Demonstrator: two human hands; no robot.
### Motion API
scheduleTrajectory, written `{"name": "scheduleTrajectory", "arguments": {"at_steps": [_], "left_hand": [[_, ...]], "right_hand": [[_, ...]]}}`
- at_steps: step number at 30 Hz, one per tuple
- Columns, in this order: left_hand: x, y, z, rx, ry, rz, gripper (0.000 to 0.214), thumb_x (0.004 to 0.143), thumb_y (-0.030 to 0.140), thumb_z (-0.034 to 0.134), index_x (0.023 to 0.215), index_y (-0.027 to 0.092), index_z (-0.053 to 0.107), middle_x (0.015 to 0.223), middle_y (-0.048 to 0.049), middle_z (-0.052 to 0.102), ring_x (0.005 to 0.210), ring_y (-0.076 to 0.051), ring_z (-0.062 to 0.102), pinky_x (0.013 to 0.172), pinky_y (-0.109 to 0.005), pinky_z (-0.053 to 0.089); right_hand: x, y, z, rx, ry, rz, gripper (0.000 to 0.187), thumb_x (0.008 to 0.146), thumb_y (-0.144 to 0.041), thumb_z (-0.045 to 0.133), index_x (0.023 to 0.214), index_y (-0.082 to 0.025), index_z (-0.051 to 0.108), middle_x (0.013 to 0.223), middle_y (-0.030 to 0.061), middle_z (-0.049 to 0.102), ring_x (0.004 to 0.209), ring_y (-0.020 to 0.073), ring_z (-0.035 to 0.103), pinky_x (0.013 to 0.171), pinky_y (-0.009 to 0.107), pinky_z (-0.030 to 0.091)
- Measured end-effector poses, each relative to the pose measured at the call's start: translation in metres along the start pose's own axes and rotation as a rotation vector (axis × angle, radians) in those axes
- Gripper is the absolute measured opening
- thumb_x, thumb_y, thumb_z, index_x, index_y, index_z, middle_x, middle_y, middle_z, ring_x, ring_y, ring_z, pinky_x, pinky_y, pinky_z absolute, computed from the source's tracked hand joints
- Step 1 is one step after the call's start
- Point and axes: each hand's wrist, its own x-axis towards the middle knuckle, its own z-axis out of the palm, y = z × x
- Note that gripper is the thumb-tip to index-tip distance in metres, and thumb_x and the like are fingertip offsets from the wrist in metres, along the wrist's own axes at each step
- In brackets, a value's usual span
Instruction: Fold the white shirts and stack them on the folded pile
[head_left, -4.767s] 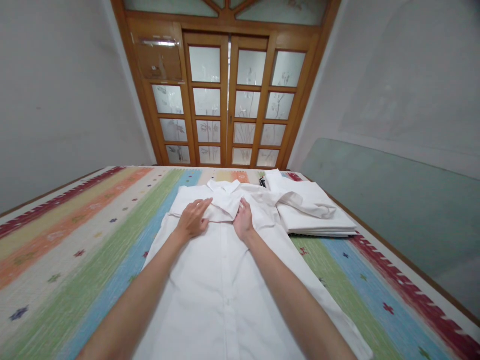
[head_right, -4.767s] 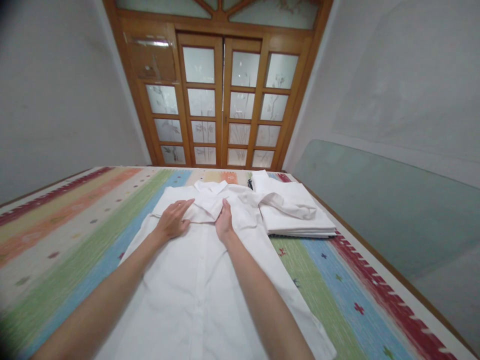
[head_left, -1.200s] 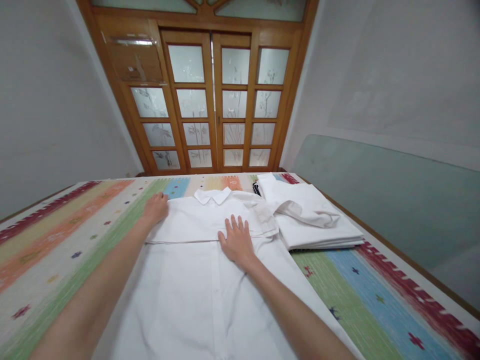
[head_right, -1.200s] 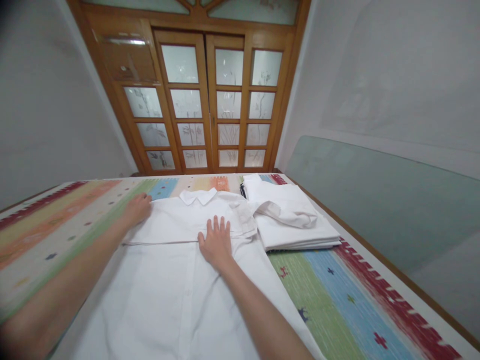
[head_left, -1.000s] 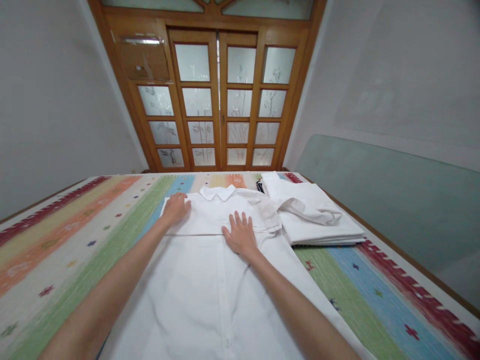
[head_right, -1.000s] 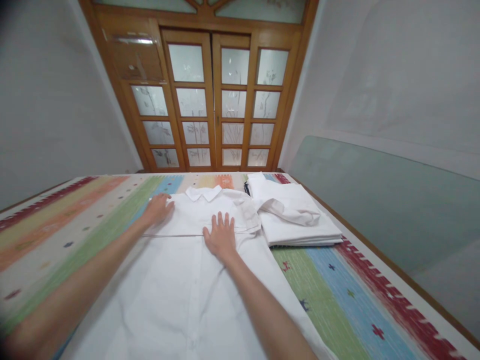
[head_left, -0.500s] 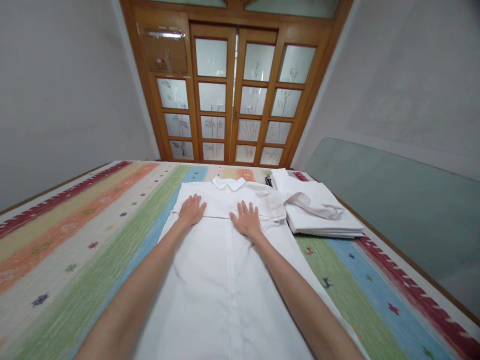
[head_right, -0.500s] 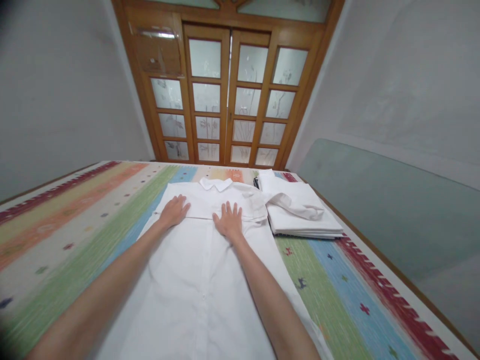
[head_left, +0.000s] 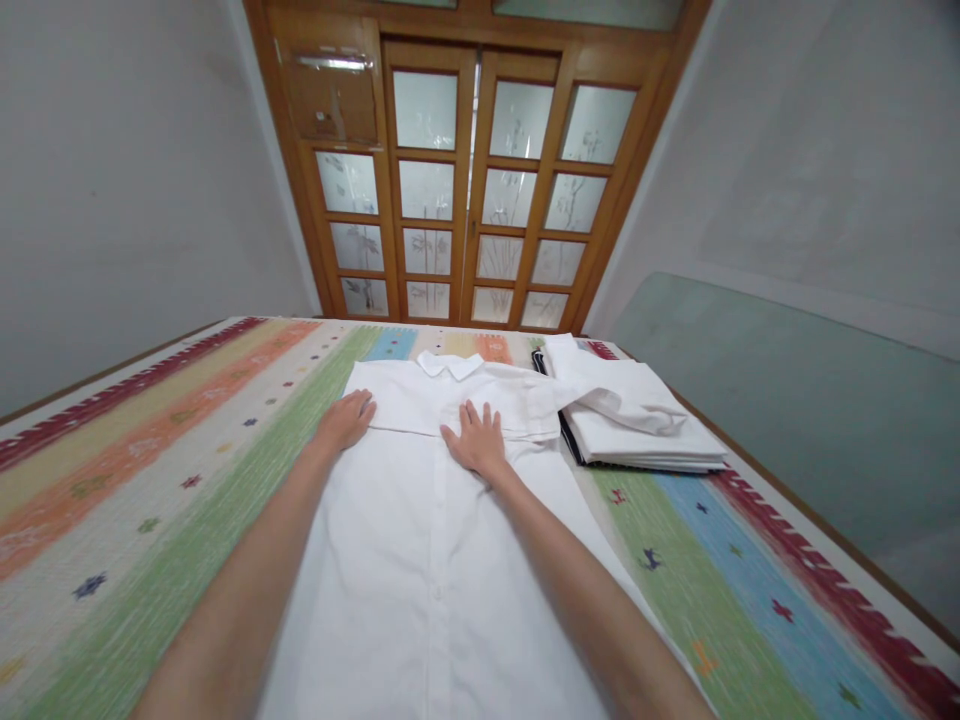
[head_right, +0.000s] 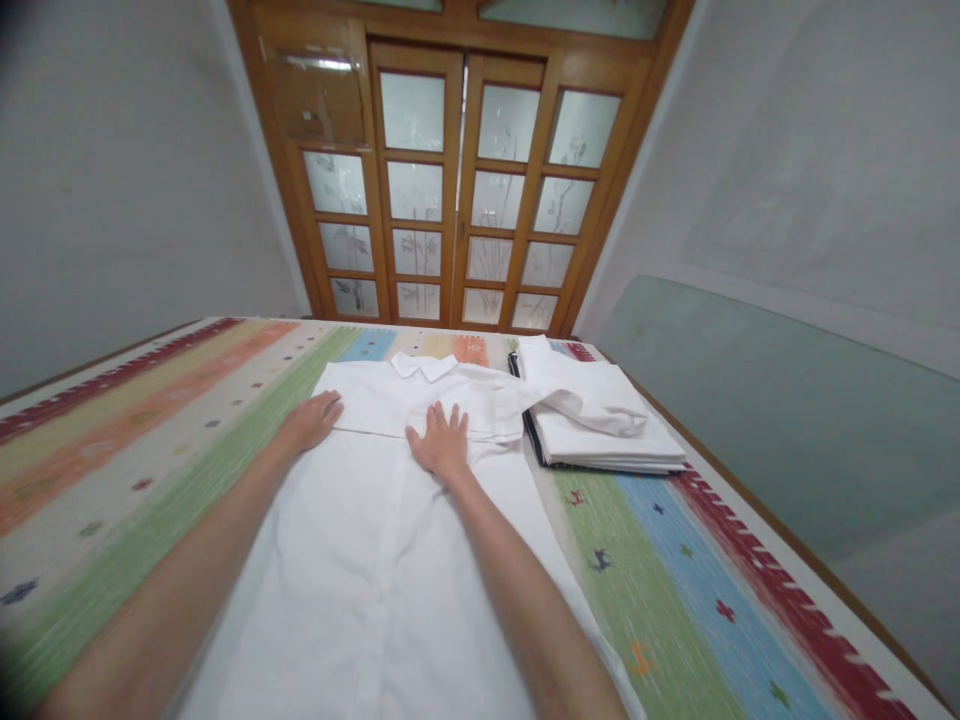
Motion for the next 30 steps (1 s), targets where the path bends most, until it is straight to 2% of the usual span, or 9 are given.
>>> {"name": "scheduleTrajectory", "arguments": {"at_steps": [4, 10, 14, 18, 21, 25, 30], "left_hand": [[0.0, -0.006, -0.002, -0.006, -0.02, 0.026, 0.045, 0.096, 0.033, 0.031, 0.13, 0.017, 0.055, 0.142, -0.0092, 0.055, 0.134, -0.02, 0.047, 0.112, -0.033, 0.034], [0.001, -0.005, -0.006, 0.007, -0.038, 0.011, 0.043, 0.096, 0.034, 0.032, 0.129, 0.02, 0.056, 0.138, -0.0065, 0.059, 0.129, -0.018, 0.051, 0.108, -0.029, 0.036], [0.001, 0.007, -0.008, 0.052, -0.031, -0.074, 0.04, 0.095, 0.032, 0.034, 0.125, 0.02, 0.057, 0.131, -0.0093, 0.063, 0.119, -0.022, 0.059, 0.1, -0.033, 0.043], [0.0, 0.028, -0.006, 0.106, 0.014, -0.181, 0.039, 0.094, 0.026, 0.032, 0.117, 0.012, 0.06, 0.118, -0.0176, 0.067, 0.11, -0.027, 0.063, 0.094, -0.039, 0.045], [-0.003, 0.038, -0.004, 0.115, 0.06, -0.214, 0.042, 0.094, 0.027, 0.03, 0.12, 0.009, 0.058, 0.122, -0.0203, 0.064, 0.116, -0.028, 0.059, 0.099, -0.04, 0.043], [-0.007, 0.033, -0.008, 0.097, 0.057, -0.195, 0.04, 0.094, 0.03, 0.034, 0.121, 0.014, 0.058, 0.123, -0.0157, 0.065, 0.113, -0.027, 0.061, 0.096, -0.037, 0.045], [-0.005, 0.018, -0.01, 0.109, 0.072, -0.21, 0.038, 0.094, 0.033, 0.035, 0.117, 0.018, 0.061, 0.12, -0.0133, 0.067, 0.105, -0.028, 0.064, 0.089, -0.039, 0.048]], "right_hand": [[0.0, 0.0, -0.003, 0.011, -0.006, -0.033, 0.076, 0.096, -0.058, 0.018, 0.156, -0.012, 0.022, 0.163, 0.0057, 0.014, 0.149, 0.0349, 0.002, 0.118, 0.052, 0.0], [0.01, -0.003, -0.003, 0.022, -0.009, -0.081, 0.065, 0.1, -0.051, 0.017, 0.156, -0.018, 0.023, 0.163, 0.0029, 0.015, 0.149, 0.0313, 0.005, 0.118, 0.053, 0.002], [0.017, -0.001, -0.004, 0.029, -0.003, -0.131, 0.063, 0.1, -0.048, 0.019, 0.154, -0.017, 0.027, 0.162, 0.0045, 0.02, 0.149, 0.029, 0.009, 0.118, 0.051, 0.006], [0.017, 0.015, -0.01, 0.023, -0.039, -0.184, 0.06, 0.1, -0.044, 0.021, 0.153, -0.016, 0.031, 0.161, 0.0051, 0.023, 0.149, 0.0256, 0.014, 0.118, 0.047, 0.008], [0.013, 0.031, -0.013, -0.017, -0.015, -0.075, 0.062, 0.1, -0.048, 0.022, 0.153, -0.017, 0.03, 0.162, 0.0081, 0.02, 0.149, 0.0281, 0.013, 0.117, 0.047, 0.006], [0.013, 0.045, -0.013, -0.044, 0.036, 0.126, 0.069, 0.098, -0.057, 0.02, 0.155, -0.02, 0.026, 0.162, 0.01, 0.017, 0.148, 0.0333, 0.011, 0.116, 0.05, 0.002], [0.028, 0.041, -0.011, -0.037, -0.038, 0.092, 0.066, 0.098, -0.057, 0.016, 0.156, -0.028, 0.02, 0.164, 0.0021, 0.012, 0.149, 0.033, 0.006, 0.116, 0.053, 0.002]]}}
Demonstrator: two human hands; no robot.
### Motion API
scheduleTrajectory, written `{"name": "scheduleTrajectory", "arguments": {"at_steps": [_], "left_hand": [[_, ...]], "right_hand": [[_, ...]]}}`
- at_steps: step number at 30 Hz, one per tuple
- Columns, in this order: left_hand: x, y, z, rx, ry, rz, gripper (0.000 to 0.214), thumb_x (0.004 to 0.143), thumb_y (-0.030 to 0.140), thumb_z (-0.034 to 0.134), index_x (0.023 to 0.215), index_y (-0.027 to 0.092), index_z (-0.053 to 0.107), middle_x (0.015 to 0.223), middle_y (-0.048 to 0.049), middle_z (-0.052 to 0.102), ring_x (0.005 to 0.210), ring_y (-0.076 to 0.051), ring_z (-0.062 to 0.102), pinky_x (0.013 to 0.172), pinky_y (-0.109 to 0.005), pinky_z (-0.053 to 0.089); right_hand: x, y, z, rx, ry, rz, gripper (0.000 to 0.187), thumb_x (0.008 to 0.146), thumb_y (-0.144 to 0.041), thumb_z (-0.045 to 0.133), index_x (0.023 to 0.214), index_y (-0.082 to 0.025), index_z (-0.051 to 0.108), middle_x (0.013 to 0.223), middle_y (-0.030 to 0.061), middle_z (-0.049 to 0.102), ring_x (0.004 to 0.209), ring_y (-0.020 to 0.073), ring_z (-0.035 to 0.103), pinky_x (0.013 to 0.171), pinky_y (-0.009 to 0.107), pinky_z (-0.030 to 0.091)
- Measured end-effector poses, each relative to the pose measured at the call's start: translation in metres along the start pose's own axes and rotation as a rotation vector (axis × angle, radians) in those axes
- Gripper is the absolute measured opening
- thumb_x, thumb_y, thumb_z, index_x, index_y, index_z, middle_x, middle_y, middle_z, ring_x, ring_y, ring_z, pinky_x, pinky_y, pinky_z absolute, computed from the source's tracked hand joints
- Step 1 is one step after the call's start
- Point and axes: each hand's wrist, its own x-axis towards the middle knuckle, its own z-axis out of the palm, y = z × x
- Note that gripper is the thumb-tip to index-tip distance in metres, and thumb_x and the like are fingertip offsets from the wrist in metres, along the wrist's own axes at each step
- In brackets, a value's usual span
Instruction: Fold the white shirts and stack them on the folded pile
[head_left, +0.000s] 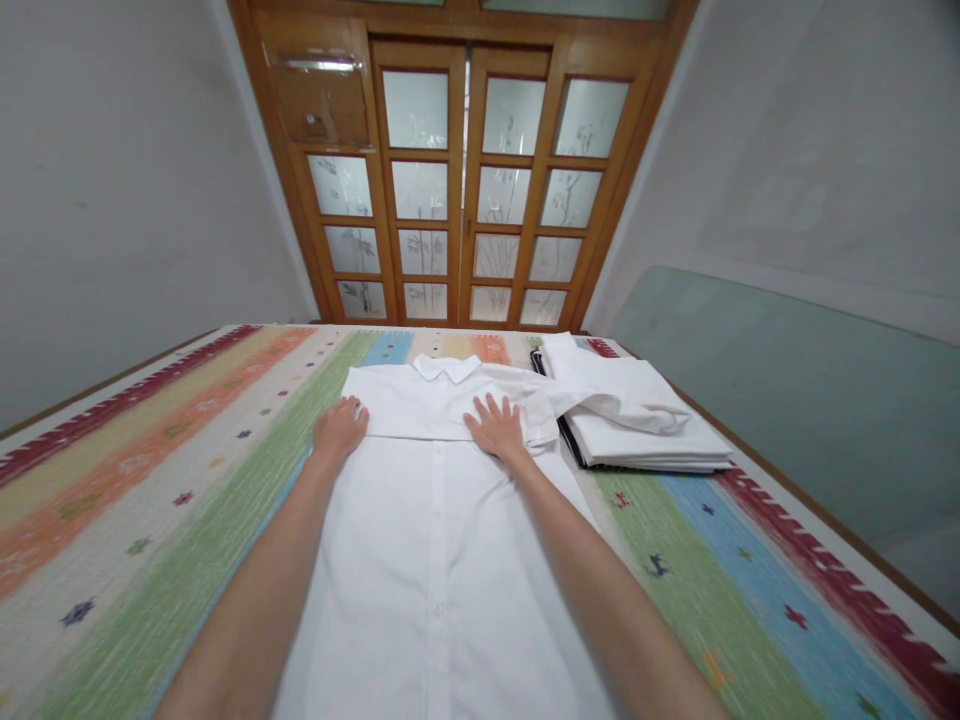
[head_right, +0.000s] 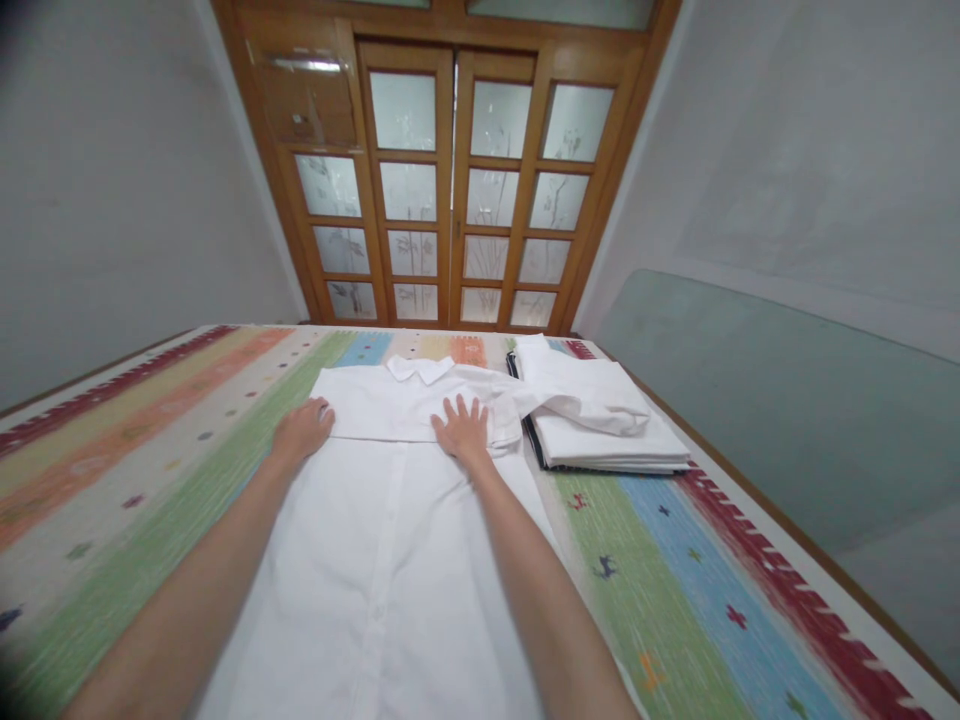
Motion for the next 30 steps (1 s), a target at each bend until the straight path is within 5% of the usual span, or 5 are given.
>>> {"name": "scheduleTrajectory", "arguments": {"at_steps": [11, 22, 26, 30], "left_hand": [[0.011, -0.019, 0.009, -0.026, 0.123, -0.105, 0.042, 0.091, 0.041, 0.044, 0.116, 0.015, 0.066, 0.116, -0.0178, 0.068, 0.127, -0.033, 0.049, 0.099, -0.044, 0.044], [0.022, -0.035, 0.011, -0.037, 0.141, -0.158, 0.033, 0.092, 0.038, 0.043, 0.107, 0.02, 0.066, 0.104, -0.014, 0.069, 0.127, -0.033, 0.047, 0.099, -0.049, 0.043], [0.027, -0.037, 0.014, -0.038, 0.121, -0.154, 0.033, 0.092, 0.036, 0.044, 0.11, 0.018, 0.066, 0.104, -0.0131, 0.069, 0.129, -0.031, 0.046, 0.102, -0.045, 0.042], [0.029, -0.037, 0.016, -0.022, 0.119, -0.131, 0.037, 0.092, 0.036, 0.041, 0.11, 0.016, 0.066, 0.106, -0.0138, 0.07, 0.127, -0.031, 0.047, 0.102, -0.043, 0.042]], "right_hand": [[0.025, -0.013, -0.002, -0.006, -0.05, -0.061, 0.059, 0.099, -0.053, 0.013, 0.155, -0.037, 0.018, 0.164, -0.0043, 0.011, 0.149, 0.0323, 0.005, 0.115, 0.058, 0.004], [0.05, -0.027, -0.001, 0.033, -0.052, -0.122, 0.059, 0.099, -0.054, 0.017, 0.155, -0.036, 0.021, 0.164, -0.0046, 0.011, 0.15, 0.0317, 0.004, 0.116, 0.057, 0.003], [0.055, -0.021, -0.001, 0.041, -0.023, -0.189, 0.061, 0.099, -0.055, 0.022, 0.154, -0.03, 0.026, 0.163, -0.0007, 0.016, 0.149, 0.03, 0.009, 0.118, 0.053, 0.007], [0.053, -0.01, -0.006, 0.072, 0.092, -0.181, 0.053, 0.103, -0.036, 0.02, 0.145, -0.015, 0.045, 0.155, 0.0096, 0.037, 0.145, 0.0224, 0.027, 0.117, 0.039, 0.018]]}}
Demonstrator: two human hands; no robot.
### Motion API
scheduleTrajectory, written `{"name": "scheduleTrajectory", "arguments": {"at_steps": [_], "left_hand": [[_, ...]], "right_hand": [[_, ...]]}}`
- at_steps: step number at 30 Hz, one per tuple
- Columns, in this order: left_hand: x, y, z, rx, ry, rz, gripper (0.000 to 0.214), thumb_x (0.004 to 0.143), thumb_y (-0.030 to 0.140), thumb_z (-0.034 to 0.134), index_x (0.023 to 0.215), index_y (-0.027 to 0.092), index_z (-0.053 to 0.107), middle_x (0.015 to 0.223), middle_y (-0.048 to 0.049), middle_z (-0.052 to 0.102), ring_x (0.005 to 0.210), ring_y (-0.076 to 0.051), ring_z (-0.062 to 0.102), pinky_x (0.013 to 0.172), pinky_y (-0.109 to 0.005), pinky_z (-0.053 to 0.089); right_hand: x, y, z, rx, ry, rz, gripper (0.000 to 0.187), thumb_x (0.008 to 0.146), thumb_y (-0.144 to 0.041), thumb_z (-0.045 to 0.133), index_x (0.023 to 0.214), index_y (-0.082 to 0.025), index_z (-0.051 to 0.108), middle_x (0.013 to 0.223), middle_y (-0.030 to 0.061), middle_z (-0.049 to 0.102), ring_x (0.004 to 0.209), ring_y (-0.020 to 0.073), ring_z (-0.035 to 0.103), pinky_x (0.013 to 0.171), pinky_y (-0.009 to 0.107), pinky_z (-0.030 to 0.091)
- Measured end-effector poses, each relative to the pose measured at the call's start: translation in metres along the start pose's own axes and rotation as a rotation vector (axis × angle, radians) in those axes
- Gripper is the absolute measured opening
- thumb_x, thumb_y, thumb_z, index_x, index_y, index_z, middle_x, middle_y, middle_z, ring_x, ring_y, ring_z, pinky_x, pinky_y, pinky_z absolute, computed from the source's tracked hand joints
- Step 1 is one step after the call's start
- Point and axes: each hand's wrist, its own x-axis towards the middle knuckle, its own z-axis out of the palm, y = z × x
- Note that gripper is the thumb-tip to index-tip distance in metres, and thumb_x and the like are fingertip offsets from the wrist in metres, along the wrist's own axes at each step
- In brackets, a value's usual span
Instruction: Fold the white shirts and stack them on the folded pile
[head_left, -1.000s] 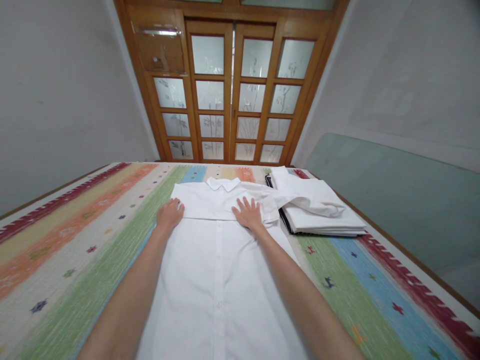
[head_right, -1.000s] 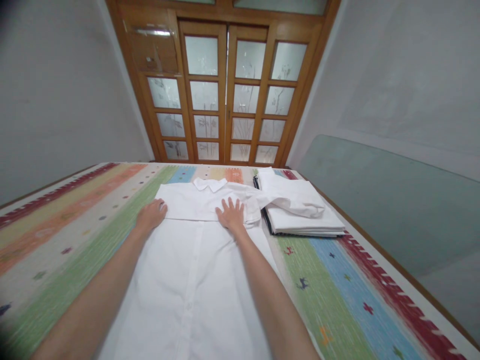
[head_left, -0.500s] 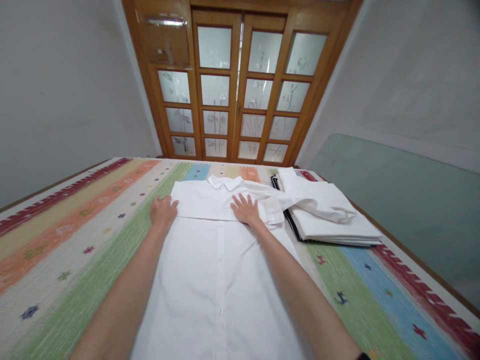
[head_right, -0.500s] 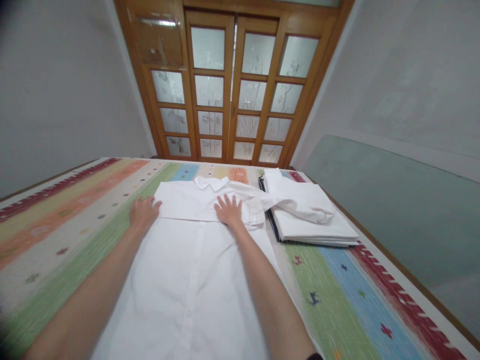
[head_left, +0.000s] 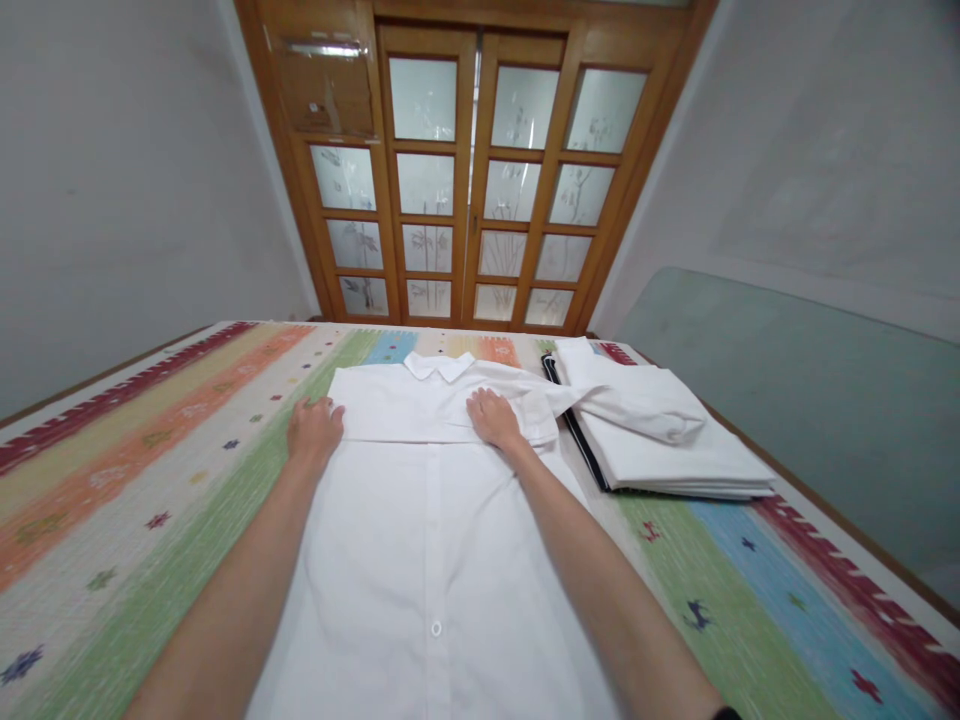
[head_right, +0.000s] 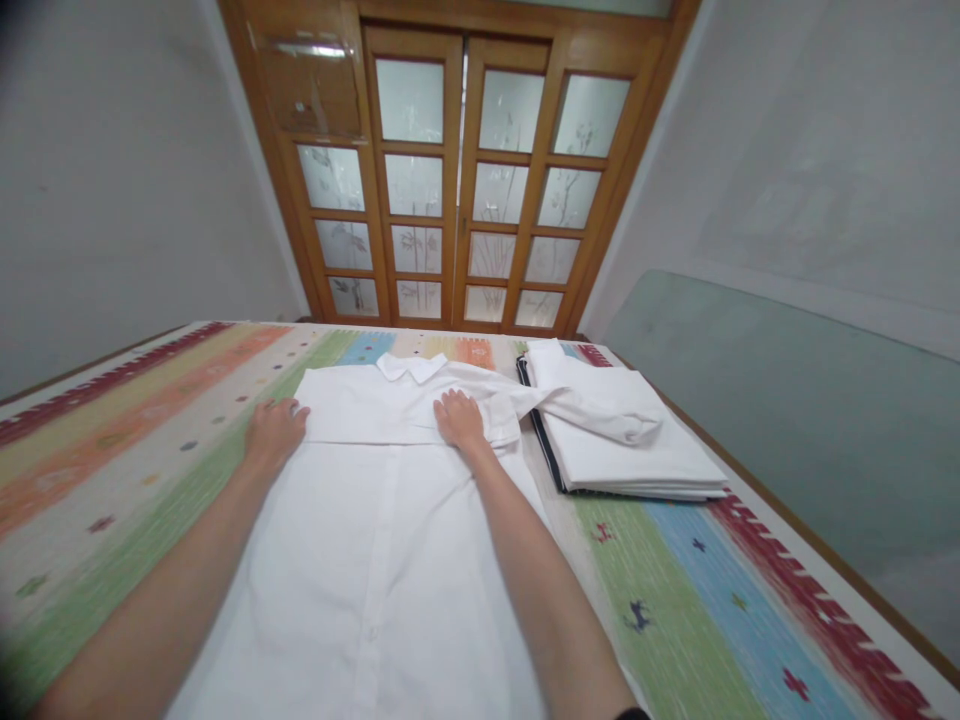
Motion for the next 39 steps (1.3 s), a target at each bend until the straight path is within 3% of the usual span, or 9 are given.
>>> {"name": "scheduleTrajectory", "arguments": {"at_steps": [4, 8, 12, 19, 25, 31, 35, 39], "left_hand": [[-0.001, 0.002, -0.001, 0.009, 0.026, 0.038, 0.039, 0.091, 0.03, 0.036, 0.108, 0.012, 0.066, 0.107, -0.0169, 0.07, 0.126, -0.032, 0.048, 0.102, -0.045, 0.042], [-0.003, 0.006, -0.004, 0.016, 0.06, 0.104, 0.038, 0.089, 0.024, 0.035, 0.102, 0.01, 0.068, 0.106, -0.0182, 0.07, 0.12, -0.031, 0.053, 0.105, -0.045, 0.04], [-0.003, 0.007, -0.003, 0.009, 0.078, 0.151, 0.038, 0.089, 0.025, 0.033, 0.098, 0.012, 0.068, 0.109, -0.016, 0.07, 0.121, -0.03, 0.052, 0.105, -0.042, 0.04], [0.0, 0.004, 0.006, -0.021, 0.129, 0.263, 0.036, 0.086, 0.025, 0.035, 0.093, 0.012, 0.068, 0.115, -0.0163, 0.069, 0.119, -0.03, 0.055, 0.104, -0.043, 0.041], [-0.002, 0.005, 0.004, -0.09, 0.119, 0.298, 0.035, 0.083, 0.023, 0.037, 0.092, 0.011, 0.069, 0.112, -0.0191, 0.069, 0.113, -0.031, 0.058, 0.102, -0.046, 0.043], [-0.002, 0.005, 0.002, -0.077, 0.11, 0.288, 0.03, 0.081, 0.023, 0.038, 0.085, 0.015, 0.066, 0.104, -0.0151, 0.071, 0.109, -0.031, 0.059, 0.098, -0.044, 0.045], [-0.003, 0.006, 0.0, -0.07, 0.099, 0.303, 0.029, 0.081, 0.022, 0.038, 0.084, 0.015, 0.066, 0.099, -0.0156, 0.071, 0.105, -0.03, 0.061, 0.098, -0.043, 0.044], [-0.002, 0.007, 0.0, -0.053, 0.091, 0.302, 0.03, 0.08, 0.022, 0.038, 0.086, 0.014, 0.067, 0.098, -0.0157, 0.072, 0.107, -0.03, 0.059, 0.1, -0.042, 0.042]], "right_hand": [[-0.013, 0.006, -0.007, 0.019, 0.057, -0.024, 0.052, 0.103, -0.028, 0.018, 0.131, -0.012, 0.058, 0.144, 0.011, 0.052, 0.137, 0.0177, 0.041, 0.113, 0.029, 0.026], [-0.045, 0.014, -0.006, -0.018, 0.077, -0.152, 0.047, 0.1, -0.027, 0.029, 0.136, -0.011, 0.055, 0.151, 0.0096, 0.044, 0.144, 0.0188, 0.03, 0.118, 0.031, 0.02], [-0.094, 0.029, 0.001, -0.029, 0.066, -0.313, 0.052, 0.101, -0.035, 0.03, 0.144, -0.01, 0.046, 0.157, 0.011, 0.032, 0.148, 0.0228, 0.019, 0.12, 0.039, 0.018], [-0.17, 0.052, 0.002, -0.041, 0.075, -0.16, 0.075, 0.099, -0.056, 0.026, 0.15, -0.002, 0.032, 0.157, 0.0211, 0.026, 0.147, 0.0275, 0.02, 0.12, 0.047, 0.021], [-0.222, 0.059, 0.0, -0.045, 0.107, -0.103, 0.068, 0.101, -0.052, 0.027, 0.15, -0.005, 0.035, 0.156, 0.0182, 0.028, 0.147, 0.0265, 0.021, 0.119, 0.048, 0.022], [-0.276, 0.075, -0.029, 0.042, 0.016, -0.165, 0.056, 0.099, -0.045, 0.039, 0.149, -0.018, 0.039, 0.157, 0.0115, 0.032, 0.147, 0.0261, 0.023, 0.118, 0.05, 0.027], [-0.317, 0.086, -0.059, 0.069, -0.207, -0.322, 0.073, 0.09, -0.054, 0.056, 0.153, -0.026, 0.031, 0.16, 0.0087, 0.023, 0.148, 0.0304, 0.016, 0.116, 0.054, 0.028], [-0.353, 0.098, -0.076, 0.078, -0.25, -0.331, 0.086, 0.08, -0.056, 0.068, 0.153, -0.028, 0.032, 0.16, 0.0114, 0.022, 0.146, 0.0347, 0.022, 0.112, 0.055, 0.034]]}}
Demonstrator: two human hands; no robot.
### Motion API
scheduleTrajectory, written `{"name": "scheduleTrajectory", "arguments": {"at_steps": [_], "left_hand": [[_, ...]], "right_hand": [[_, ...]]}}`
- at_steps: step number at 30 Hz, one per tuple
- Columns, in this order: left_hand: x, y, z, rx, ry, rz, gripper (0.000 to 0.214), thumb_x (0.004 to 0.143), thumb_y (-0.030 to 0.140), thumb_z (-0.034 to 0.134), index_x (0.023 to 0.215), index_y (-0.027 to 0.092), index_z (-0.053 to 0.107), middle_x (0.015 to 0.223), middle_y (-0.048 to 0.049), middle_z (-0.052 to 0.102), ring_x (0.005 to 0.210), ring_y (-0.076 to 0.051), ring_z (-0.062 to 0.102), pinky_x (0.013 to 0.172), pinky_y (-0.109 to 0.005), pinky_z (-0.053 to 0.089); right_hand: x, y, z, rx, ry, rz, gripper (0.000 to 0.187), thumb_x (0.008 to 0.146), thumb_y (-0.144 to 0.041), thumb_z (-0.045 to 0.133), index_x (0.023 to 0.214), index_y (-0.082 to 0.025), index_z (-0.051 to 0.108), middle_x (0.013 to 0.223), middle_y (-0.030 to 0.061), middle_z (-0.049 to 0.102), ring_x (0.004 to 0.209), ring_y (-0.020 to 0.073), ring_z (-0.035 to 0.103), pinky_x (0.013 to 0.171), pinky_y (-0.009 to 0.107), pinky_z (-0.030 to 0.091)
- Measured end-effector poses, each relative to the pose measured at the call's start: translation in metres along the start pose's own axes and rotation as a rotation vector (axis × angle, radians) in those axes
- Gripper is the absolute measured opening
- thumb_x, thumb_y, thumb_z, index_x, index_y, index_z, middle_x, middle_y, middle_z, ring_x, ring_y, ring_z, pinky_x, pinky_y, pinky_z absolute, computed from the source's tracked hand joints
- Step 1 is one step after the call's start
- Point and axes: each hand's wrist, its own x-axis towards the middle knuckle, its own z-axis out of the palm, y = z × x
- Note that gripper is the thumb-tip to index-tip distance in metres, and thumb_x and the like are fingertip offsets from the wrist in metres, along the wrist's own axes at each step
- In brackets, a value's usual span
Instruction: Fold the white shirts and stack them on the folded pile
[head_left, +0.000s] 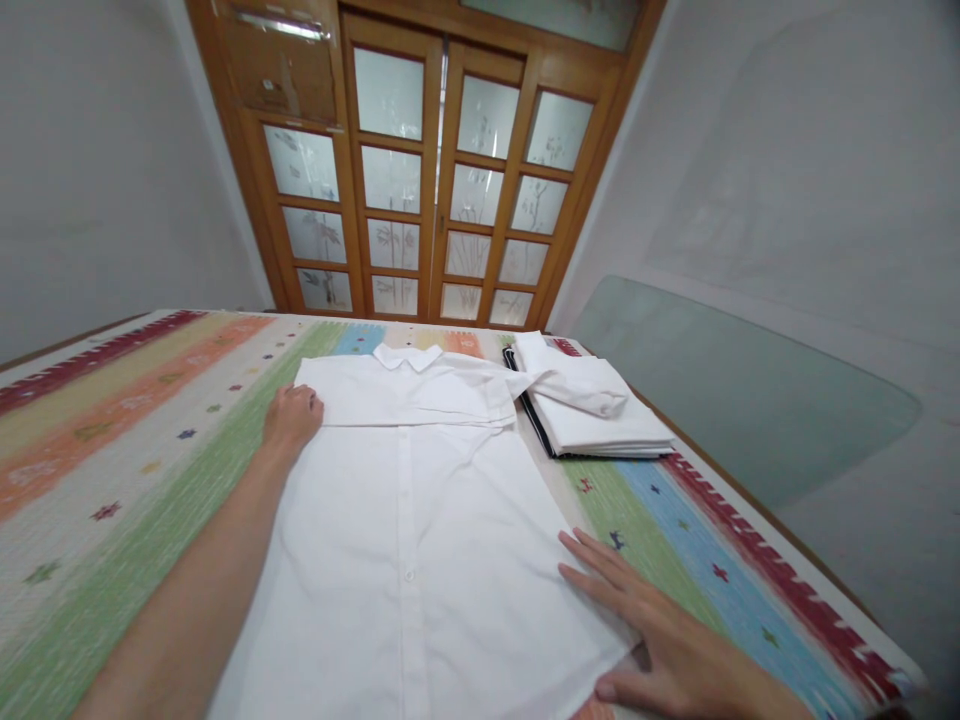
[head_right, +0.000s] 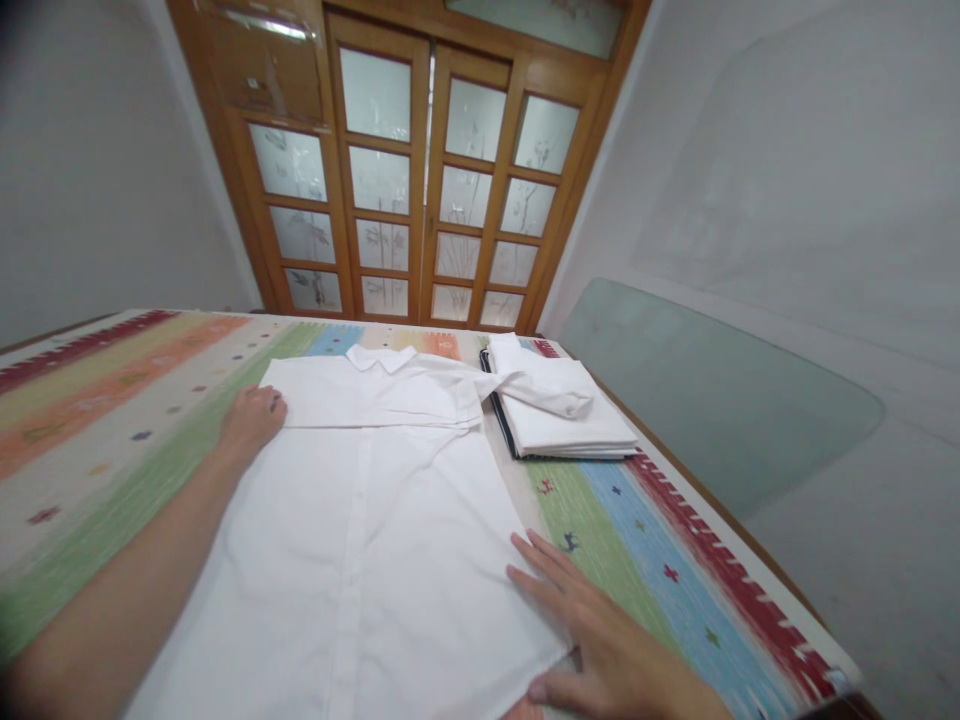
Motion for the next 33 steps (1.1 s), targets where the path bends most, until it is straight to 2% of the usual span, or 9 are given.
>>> {"name": "scheduleTrajectory", "arguments": {"at_steps": [3, 5, 10, 14, 17, 20, 24, 28, 33], "left_hand": [[0.0, 0.0, 0.0, 0.006, -0.024, -0.031, 0.032, 0.081, 0.023, 0.037, 0.089, 0.011, 0.066, 0.101, -0.018, 0.071, 0.111, -0.031, 0.057, 0.1, -0.041, 0.042], [0.0, 0.001, 0.0, 0.004, -0.048, -0.05, 0.033, 0.082, 0.024, 0.038, 0.09, 0.01, 0.066, 0.103, -0.0195, 0.07, 0.114, -0.031, 0.056, 0.099, -0.041, 0.042], [-0.002, 0.002, -0.002, -0.022, -0.062, -0.073, 0.03, 0.083, 0.023, 0.04, 0.091, 0.011, 0.066, 0.106, -0.0197, 0.069, 0.117, -0.033, 0.054, 0.097, -0.043, 0.044], [-0.004, 0.004, -0.003, -0.037, -0.053, -0.069, 0.029, 0.083, 0.023, 0.041, 0.09, 0.011, 0.066, 0.106, -0.0203, 0.069, 0.118, -0.034, 0.053, 0.097, -0.044, 0.044], [-0.005, 0.004, -0.005, -0.048, -0.041, -0.063, 0.029, 0.082, 0.023, 0.041, 0.089, 0.012, 0.066, 0.105, -0.0191, 0.069, 0.114, -0.033, 0.056, 0.095, -0.044, 0.045], [-0.004, 0.003, -0.007, -0.035, -0.044, -0.067, 0.03, 0.082, 0.024, 0.039, 0.088, 0.013, 0.066, 0.104, -0.0182, 0.07, 0.112, -0.032, 0.057, 0.095, -0.043, 0.046], [0.0, 0.01, -0.004, -0.03, -0.058, -0.002, 0.032, 0.082, 0.021, 0.038, 0.092, 0.01, 0.067, 0.109, -0.0202, 0.069, 0.114, -0.032, 0.058, 0.104, -0.047, 0.04], [0.002, 0.05, -0.001, -0.073, -0.077, 0.1, 0.039, 0.086, 0.028, 0.04, 0.111, 0.01, 0.065, 0.131, -0.0168, 0.061, 0.129, -0.028, 0.049, 0.111, -0.043, 0.035], [-0.009, 0.138, -0.004, -0.318, -0.309, 0.59, 0.055, 0.093, 0.05, 0.038, 0.134, 0.017, 0.054, 0.146, -0.0101, 0.051, 0.136, -0.022, 0.044, 0.114, -0.037, 0.033]], "right_hand": [[-0.018, 0.003, 0.005, -0.018, 0.056, 0.033, 0.071, 0.086, -0.044, 0.065, 0.149, -0.03, 0.039, 0.156, 0.0111, 0.033, 0.14, 0.0308, 0.037, 0.109, 0.05, 0.041], [-0.022, 0.005, 0.011, -0.059, 0.144, 0.023, 0.059, 0.09, -0.03, 0.058, 0.147, -0.03, 0.043, 0.151, 0.0099, 0.042, 0.136, 0.0268, 0.044, 0.107, 0.046, 0.044], [-0.017, 0.002, 0.021, -0.151, 0.281, -0.116, 0.065, 0.084, -0.005, 0.047, 0.144, -0.029, 0.047, 0.146, 0.0074, 0.05, 0.134, 0.0228, 0.047, 0.108, 0.042, 0.044], [-0.015, 0.0, 0.02, -0.206, 0.374, -0.159, 0.054, 0.087, -0.007, 0.048, 0.138, -0.026, 0.054, 0.137, 0.0083, 0.059, 0.126, 0.0213, 0.056, 0.103, 0.036, 0.05], [-0.021, 0.002, 0.022, -0.237, 0.559, -0.154, 0.046, 0.09, -0.007, 0.048, 0.132, -0.022, 0.059, 0.125, 0.0094, 0.067, 0.115, 0.0185, 0.064, 0.097, 0.028, 0.054], [-0.031, 0.002, 0.025, -0.307, 0.702, -0.157, 0.042, 0.09, -0.006, 0.051, 0.128, -0.02, 0.062, 0.116, 0.0089, 0.071, 0.107, 0.0178, 0.068, 0.095, 0.026, 0.055], [-0.037, -0.004, 0.027, -0.378, 0.704, -0.185, 0.034, 0.089, -0.009, 0.055, 0.119, -0.021, 0.066, 0.108, 0.0082, 0.074, 0.099, 0.0179, 0.071, 0.09, 0.026, 0.057], [-0.031, -0.003, 0.031, -0.398, 0.668, -0.114, 0.03, 0.092, -0.013, 0.05, 0.115, -0.021, 0.067, 0.105, 0.0091, 0.073, 0.096, 0.0193, 0.07, 0.087, 0.03, 0.057], [-0.024, 0.002, 0.034, -0.421, 0.66, -0.148, 0.031, 0.091, -0.008, 0.044, 0.108, -0.02, 0.067, 0.097, 0.0089, 0.072, 0.09, 0.018, 0.07, 0.079, 0.026, 0.057]]}}
